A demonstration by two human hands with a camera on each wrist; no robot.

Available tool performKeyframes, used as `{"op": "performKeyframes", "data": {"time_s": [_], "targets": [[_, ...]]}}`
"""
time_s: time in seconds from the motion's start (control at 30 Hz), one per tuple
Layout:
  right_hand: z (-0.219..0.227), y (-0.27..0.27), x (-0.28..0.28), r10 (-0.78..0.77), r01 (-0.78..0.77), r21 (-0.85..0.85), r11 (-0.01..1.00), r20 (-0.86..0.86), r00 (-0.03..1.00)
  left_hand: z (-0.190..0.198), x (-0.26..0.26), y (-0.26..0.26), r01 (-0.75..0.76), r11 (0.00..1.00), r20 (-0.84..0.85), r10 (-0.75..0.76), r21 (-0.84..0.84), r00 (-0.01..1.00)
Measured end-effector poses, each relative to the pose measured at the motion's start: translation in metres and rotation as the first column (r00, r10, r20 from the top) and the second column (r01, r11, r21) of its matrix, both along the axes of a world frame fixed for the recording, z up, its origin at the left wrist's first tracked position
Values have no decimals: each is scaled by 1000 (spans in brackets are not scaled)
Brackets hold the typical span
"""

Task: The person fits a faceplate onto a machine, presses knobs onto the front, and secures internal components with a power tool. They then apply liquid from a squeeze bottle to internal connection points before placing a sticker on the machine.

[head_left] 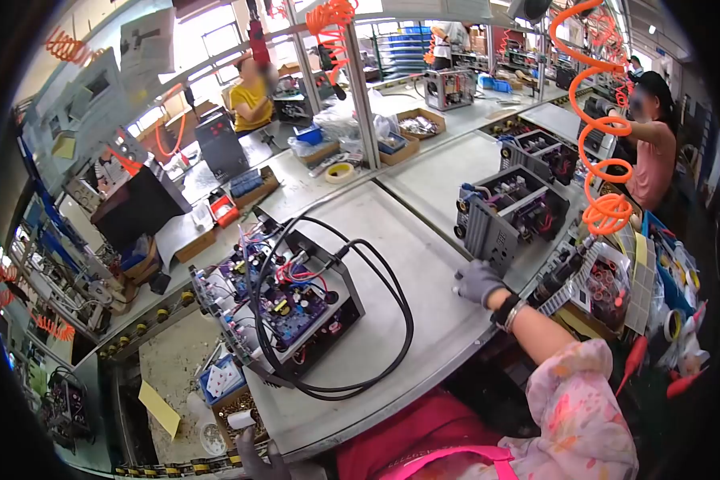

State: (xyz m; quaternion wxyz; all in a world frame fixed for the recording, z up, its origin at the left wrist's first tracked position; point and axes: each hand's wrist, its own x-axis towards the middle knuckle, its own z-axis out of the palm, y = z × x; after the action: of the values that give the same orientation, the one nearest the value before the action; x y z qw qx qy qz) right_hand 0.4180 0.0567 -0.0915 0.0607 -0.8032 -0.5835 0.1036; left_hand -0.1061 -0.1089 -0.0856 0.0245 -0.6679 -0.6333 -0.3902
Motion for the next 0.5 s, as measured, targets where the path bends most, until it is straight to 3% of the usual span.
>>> {"op": "performKeyframes", "data": {"time_s": [0.13, 0.27, 0.4, 0.5], "targets": [[-1, 8, -2, 56, -58, -66, 996, -18, 998, -25, -15, -2, -91, 995, -80, 94, 35, 992], [-12, 1, -24, 82, -82, 40, 996, 24, 996, -47, -13, 5, -162, 983, -156, 174, 83, 972], [-4, 18, -24, -202, 199, 112, 974, 18, 979, -45, -11, 10, -152, 985, -134, 163, 87, 977], [-2, 30, -21, -256, 259, 34, 965, -72, 964, -37, -5, 10, -148, 981, -130, 164, 123, 978]]}}
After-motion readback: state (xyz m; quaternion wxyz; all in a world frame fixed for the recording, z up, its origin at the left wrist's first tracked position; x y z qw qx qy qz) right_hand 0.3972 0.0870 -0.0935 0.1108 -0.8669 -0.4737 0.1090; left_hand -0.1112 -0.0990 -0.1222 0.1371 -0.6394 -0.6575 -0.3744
